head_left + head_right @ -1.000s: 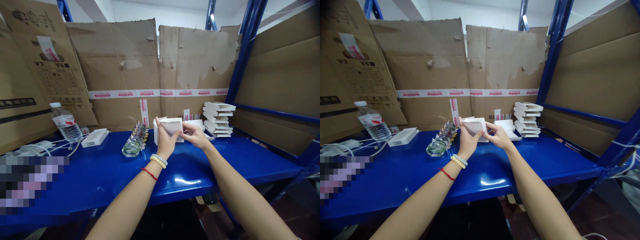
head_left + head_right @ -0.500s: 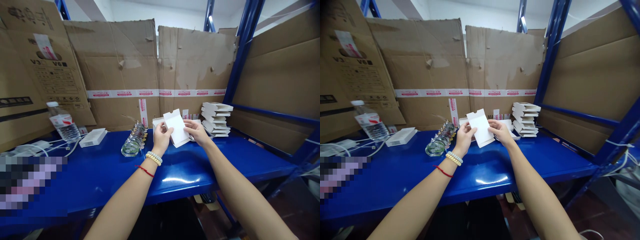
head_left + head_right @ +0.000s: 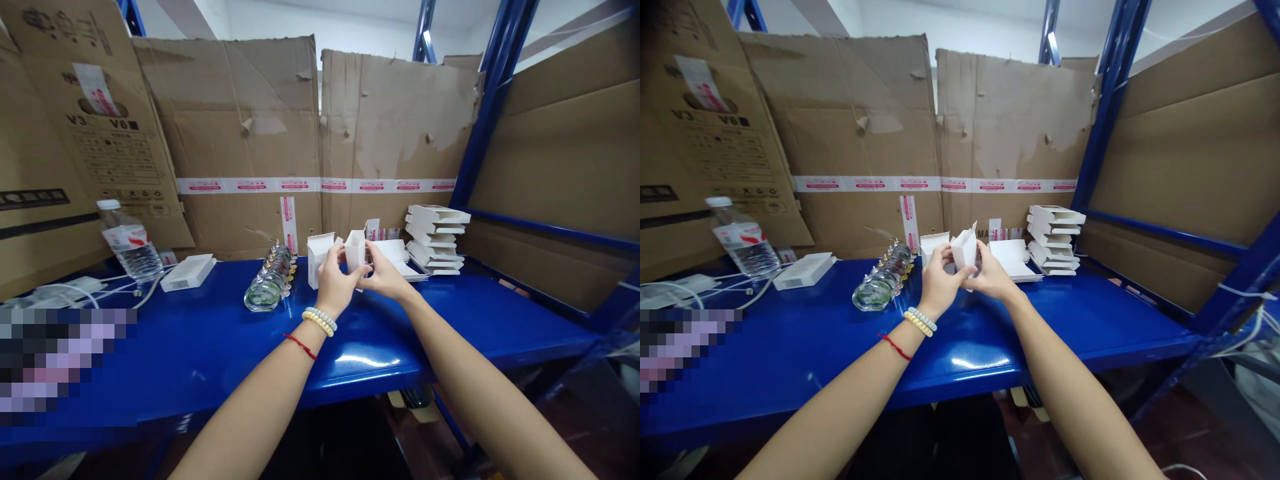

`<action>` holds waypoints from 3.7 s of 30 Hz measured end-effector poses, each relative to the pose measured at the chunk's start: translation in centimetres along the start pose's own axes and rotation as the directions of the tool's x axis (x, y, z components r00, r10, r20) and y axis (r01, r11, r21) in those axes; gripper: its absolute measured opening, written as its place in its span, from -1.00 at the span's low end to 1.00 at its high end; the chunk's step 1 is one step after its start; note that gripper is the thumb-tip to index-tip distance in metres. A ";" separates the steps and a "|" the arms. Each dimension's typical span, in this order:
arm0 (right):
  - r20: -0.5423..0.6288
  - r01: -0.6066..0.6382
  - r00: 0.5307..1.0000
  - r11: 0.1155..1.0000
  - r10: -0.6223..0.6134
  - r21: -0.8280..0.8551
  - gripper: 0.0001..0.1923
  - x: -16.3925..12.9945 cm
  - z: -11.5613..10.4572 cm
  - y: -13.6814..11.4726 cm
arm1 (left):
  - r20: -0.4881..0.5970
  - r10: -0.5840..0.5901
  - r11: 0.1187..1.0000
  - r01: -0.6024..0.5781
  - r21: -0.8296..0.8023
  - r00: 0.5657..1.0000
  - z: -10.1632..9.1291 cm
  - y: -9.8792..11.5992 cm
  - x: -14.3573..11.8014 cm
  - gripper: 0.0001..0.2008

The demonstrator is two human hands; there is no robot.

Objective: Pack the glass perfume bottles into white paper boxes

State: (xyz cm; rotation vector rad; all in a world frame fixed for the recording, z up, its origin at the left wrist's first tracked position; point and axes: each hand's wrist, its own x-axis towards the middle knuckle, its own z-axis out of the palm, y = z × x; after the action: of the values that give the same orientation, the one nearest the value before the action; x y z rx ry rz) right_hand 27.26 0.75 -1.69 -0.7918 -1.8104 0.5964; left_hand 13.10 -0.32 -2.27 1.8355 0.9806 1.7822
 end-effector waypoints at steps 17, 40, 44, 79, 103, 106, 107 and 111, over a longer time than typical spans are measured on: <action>-0.309 -0.058 0.925 0.884 0.222 0.464 -0.38 0.9 -2.2 1.8 | -0.378 0.059 0.957 0.055 0.284 0.924 -1.8 -3.1 1.8 -0.25; -0.263 0.042 0.950 0.765 0.169 0.643 -0.57 0.3 -2.1 -0.2 | 0.133 0.283 0.825 -0.312 0.471 0.950 -1.4 -3.4 0.5 -0.44; -0.288 0.079 0.945 0.752 0.152 0.655 -0.51 0.3 -2.1 -0.4 | 0.250 0.288 0.742 -0.381 0.552 0.924 -1.2 -2.5 0.2 -0.52; -0.537 0.107 0.830 0.901 0.153 0.421 -0.41 1.0 -1.4 0.5 | 0.333 -0.060 0.914 -0.082 0.398 0.941 -0.5 -1.9 -0.4 -0.46; -0.496 0.062 0.863 0.956 0.093 0.288 -0.30 0.9 -0.7 0.9 | 0.380 -0.053 0.915 -0.108 0.389 0.923 -0.7 -1.2 -0.4 -0.46; -0.499 0.055 0.860 0.953 0.106 0.299 -0.28 0.9 -0.6 0.7 | 0.383 -0.054 0.913 -0.110 0.394 0.922 -0.7 -1.2 -0.4 -0.46; -0.499 0.054 0.860 0.952 0.109 0.301 -0.28 0.9 -0.6 0.7 | 0.381 -0.054 0.913 -0.109 0.393 0.923 -0.7 -1.2 -0.4 -0.46; -0.501 0.055 0.858 0.951 0.111 0.304 -0.26 0.9 -0.6 0.7 | 0.378 -0.051 0.916 -0.107 0.386 0.924 -0.6 -1.5 -0.4 -0.45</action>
State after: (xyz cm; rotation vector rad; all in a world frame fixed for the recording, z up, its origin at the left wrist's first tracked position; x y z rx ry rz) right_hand 27.71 1.94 -1.43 -0.6819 -1.1779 0.6002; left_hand 12.22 0.25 -3.54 2.3407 1.2250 1.2165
